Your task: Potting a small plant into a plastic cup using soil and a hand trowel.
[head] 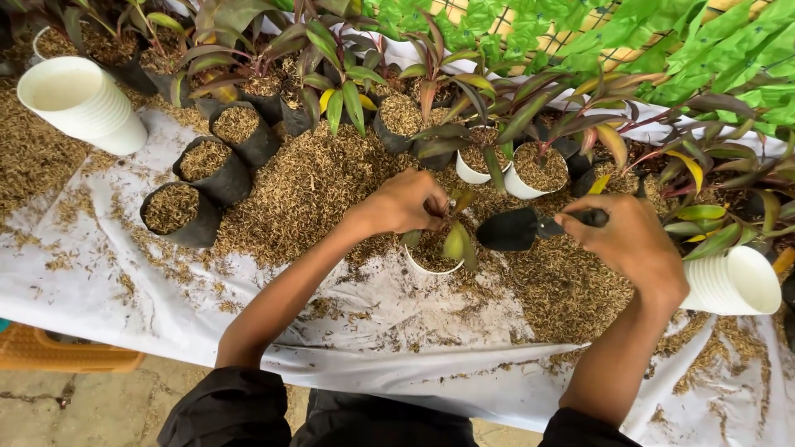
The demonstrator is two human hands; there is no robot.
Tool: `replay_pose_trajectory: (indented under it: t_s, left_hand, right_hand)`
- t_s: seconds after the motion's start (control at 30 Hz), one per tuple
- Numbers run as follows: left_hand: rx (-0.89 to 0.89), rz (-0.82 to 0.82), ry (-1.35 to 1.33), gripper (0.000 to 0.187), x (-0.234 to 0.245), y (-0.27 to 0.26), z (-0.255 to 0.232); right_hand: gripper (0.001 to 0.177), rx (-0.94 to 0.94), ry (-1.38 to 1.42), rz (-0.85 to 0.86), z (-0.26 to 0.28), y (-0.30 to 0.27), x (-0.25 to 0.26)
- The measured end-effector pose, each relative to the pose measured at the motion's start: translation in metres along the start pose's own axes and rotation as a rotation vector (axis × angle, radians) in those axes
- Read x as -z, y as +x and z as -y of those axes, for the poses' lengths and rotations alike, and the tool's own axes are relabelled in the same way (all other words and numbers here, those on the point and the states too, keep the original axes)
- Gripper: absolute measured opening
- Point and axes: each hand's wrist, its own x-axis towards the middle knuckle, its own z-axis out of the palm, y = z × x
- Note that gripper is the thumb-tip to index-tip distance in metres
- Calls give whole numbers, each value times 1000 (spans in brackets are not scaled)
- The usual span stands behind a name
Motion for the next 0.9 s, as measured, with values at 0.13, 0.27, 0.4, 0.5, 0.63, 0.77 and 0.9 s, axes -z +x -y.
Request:
replay_pose_trajectory:
  t_s: [0.13,0.27,0.4,0.5,0.63,0.77,0.9]
  left_hand:
    - [22,-37,72,10,0,-6,-2]
    - [20,-6,86,14,2,-13,-6]
    - [14,-4,97,15,-1,-7,4]
    - [-30,-29,84,15,-3,0,12]
    - [14,-15,90,18,0,-1,9]
    - [48,-9,128,38,0,-1,7]
    - [76,0,139,23,1,0,5]
  right_hand:
    - [29,-18,-22,64,-24,17,0]
    - [24,-87,2,130,-31,30,1]
    - [24,-134,6,187,-55,55,-3]
    - [32,-124,-78,188,-74,73,-5]
    - [38,-53,-133,217,-86,88,-5]
    - [36,-18,-69,220,-83,87,-4]
    - [42,7,-79,237,-90,100,-11]
